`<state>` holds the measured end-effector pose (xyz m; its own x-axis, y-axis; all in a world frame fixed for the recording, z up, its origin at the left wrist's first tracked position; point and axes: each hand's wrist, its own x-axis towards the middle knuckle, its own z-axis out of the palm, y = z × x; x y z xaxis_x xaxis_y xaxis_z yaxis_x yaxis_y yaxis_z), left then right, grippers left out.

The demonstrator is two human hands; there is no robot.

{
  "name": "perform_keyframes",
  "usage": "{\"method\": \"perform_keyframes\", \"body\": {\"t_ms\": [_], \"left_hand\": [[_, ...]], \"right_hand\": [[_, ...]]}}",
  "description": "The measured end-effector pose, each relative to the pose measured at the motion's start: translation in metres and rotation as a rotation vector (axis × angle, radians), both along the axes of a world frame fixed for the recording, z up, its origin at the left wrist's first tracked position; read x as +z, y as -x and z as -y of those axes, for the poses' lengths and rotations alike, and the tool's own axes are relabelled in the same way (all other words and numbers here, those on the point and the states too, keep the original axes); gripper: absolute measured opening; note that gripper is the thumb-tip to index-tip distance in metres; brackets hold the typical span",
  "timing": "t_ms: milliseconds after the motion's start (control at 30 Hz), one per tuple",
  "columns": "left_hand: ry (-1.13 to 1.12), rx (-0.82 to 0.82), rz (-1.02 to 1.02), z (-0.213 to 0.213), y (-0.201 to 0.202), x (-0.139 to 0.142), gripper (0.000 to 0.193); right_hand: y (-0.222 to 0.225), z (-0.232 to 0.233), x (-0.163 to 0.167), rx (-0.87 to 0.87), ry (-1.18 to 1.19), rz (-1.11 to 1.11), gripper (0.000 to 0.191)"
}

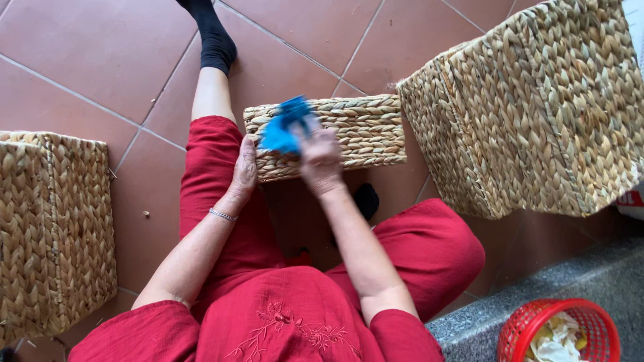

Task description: The person sits on the floor and wipes the exterior and interior surfaces of a woven basket using a blue cloth. They rotate the basket to clean all sides and the inside, then place it aside and repeat the process with a second basket.

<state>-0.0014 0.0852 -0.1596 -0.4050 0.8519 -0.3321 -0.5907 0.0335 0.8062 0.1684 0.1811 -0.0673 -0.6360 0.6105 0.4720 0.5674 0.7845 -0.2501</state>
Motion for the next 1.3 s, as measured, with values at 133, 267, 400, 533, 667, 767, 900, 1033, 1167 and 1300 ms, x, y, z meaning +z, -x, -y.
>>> {"method": "perform_keyframes", "body": {"t_ms": [133,267,400,533,667,767,900,1033,1167,1300], "left_hand": [[-0.022,-0.054,-0.284,0.010,0.000,0.019,0.054],[0.096,-0.140,0.027,-0.008,0.017,0.033,0.058],[0.347,-0.176,0.223,-0.029,0.030,0.038,0.085],[0.267,-0.177,0.288,-0.035,0.019,0.042,0.082],[0.208,-0.158,0.068,-0.024,0.010,0.042,0.075],[0.072,-0.182,-0.147,-0.009,0.003,0.040,0.069],[-0.021,-0.126,-0.095,0.009,0.006,0.040,0.067],[0.199,-0.142,0.030,0.012,0.013,0.044,0.066],[0.291,-0.183,0.201,-0.001,0.013,0.044,0.058],[0.443,-0.292,0.391,0.000,0.012,0.039,0.061]], "right_hand": [[-0.092,-0.066,0.008,-0.540,0.095,0.219,0.067],[-0.142,-0.086,0.009,-0.757,0.366,0.050,0.067],[-0.158,-0.073,0.005,-0.710,0.560,-0.115,0.062],[-0.183,-0.058,0.002,-0.630,0.809,-0.632,0.053],[-0.218,-0.040,-0.010,-0.601,1.031,-0.965,0.039],[-0.244,-0.023,-0.018,-0.668,1.102,-1.053,0.037],[-0.274,-0.007,-0.021,-0.716,1.295,-0.890,0.037],[-0.288,-0.004,-0.016,-0.655,1.398,-0.748,0.047],[-0.291,-0.008,-0.013,-0.656,1.423,-0.609,0.052],[-0.293,-0.008,-0.012,-0.635,1.362,-0.658,0.048]]}}
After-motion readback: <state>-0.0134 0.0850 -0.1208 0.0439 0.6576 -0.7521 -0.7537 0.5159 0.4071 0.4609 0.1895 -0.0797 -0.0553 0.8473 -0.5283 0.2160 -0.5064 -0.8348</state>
